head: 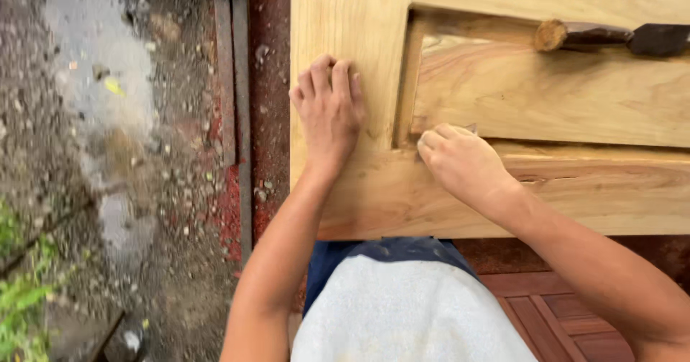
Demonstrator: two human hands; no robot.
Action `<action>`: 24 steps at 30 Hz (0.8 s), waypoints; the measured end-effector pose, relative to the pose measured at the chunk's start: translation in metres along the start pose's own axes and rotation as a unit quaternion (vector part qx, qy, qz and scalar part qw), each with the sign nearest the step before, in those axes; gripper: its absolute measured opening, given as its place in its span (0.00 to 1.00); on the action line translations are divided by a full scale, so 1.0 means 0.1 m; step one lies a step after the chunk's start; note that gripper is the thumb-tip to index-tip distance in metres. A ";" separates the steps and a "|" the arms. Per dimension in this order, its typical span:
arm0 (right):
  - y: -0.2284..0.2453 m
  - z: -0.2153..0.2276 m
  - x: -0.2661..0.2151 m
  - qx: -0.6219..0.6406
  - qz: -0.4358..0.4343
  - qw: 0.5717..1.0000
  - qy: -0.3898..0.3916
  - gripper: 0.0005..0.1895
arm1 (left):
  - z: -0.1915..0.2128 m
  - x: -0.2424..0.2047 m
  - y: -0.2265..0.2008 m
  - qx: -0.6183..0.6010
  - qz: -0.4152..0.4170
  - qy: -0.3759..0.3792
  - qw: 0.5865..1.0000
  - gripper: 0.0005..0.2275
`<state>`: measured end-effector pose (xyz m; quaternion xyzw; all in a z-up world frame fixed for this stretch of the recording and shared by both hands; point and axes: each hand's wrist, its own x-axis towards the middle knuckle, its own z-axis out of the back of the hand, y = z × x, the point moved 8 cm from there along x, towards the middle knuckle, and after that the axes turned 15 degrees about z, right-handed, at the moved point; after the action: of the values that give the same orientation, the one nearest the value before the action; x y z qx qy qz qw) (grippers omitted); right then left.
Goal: The person sands the grooves and edges of a wooden door using a chisel and sandpaper, and uses an air nozzle to clear away sawdust.
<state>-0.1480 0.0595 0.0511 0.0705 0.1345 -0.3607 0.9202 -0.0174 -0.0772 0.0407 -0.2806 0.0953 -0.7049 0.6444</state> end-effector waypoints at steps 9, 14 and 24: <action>0.08 -0.08 -0.09 0.042 -0.037 0.998 -0.016 0.17 | -0.03 0.03 0.01 0.001 0.022 0.010 1.000 0.07; 0.29 0.02 0.00 0.024 -0.004 0.999 -0.021 0.18 | -0.01 -0.01 0.01 0.005 0.019 0.008 1.000 0.08; 0.13 -0.25 -0.06 0.011 -0.071 0.997 0.015 0.18 | -0.01 0.05 -0.01 0.007 0.010 -0.004 1.000 0.07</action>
<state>-0.1482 0.0786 0.0298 0.0763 0.1485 -0.4256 0.8894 -0.0191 -0.0822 0.0421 -0.2782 0.0909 -0.6983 0.6533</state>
